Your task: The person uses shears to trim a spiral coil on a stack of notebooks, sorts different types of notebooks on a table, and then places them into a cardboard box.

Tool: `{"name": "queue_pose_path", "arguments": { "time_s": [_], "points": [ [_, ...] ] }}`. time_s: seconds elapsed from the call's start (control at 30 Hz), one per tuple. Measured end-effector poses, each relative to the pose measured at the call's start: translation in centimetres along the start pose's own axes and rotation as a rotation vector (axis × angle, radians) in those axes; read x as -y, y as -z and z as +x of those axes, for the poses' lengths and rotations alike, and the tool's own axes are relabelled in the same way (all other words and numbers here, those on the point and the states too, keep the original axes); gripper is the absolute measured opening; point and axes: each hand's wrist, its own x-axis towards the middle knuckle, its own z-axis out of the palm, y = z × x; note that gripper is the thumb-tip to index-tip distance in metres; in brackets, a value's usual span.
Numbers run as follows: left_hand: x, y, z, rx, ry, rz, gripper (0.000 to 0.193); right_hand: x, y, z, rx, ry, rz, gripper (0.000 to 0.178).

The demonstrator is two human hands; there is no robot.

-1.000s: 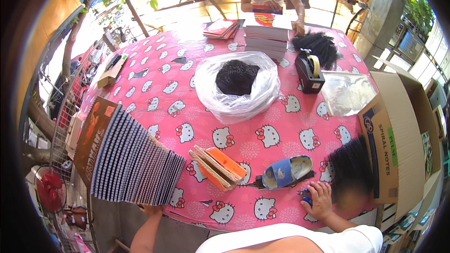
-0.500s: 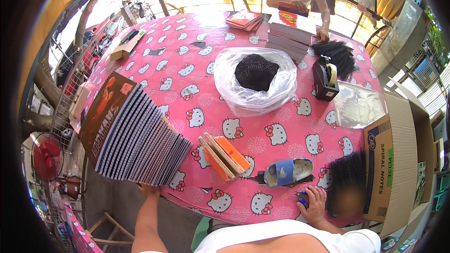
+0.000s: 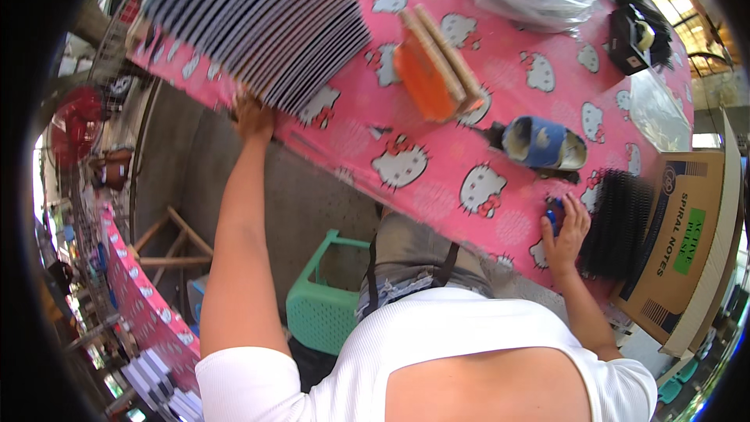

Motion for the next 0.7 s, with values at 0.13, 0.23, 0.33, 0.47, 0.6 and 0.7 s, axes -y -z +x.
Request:
{"name": "queue_pose_path", "arguments": {
  "time_s": [0.13, 0.23, 0.33, 0.47, 0.6, 0.7],
  "points": [
    [-2.4, 1.3, -1.2, -0.102, 0.028, -0.193, 0.06, -0.4, -0.3, -0.3, 0.012, 0.024, -0.034, 0.053],
    [-2.3, 2.0, -1.8, -0.131, 0.036, -0.288, 0.06, -0.3, -0.3, -0.6, 0.014, 0.055, -0.035, 0.053],
    [-4.2, 2.0, -1.7, -0.112, 0.055, -0.334, 0.058, -0.9, -0.4, -0.9, 0.005, 0.075, -0.062, 0.052],
    [1.5, -2.4, 0.3, -0.485, -0.05, -0.053, 0.072, 0.4, -0.7, -0.3, -0.011, 0.125, -0.005, 0.051],
    [1.7, -5.2, 1.0, -0.687, -0.09, 0.077, 0.081, 0.5, -1.9, 0.8, -0.039, 0.144, 0.008, 0.048],
    [-5.0, 0.8, -0.2, -0.18, -0.014, -0.38, 0.056, -0.4, -0.8, 0.0, -0.066, 0.077, -0.05, 0.046]
  ]
}}
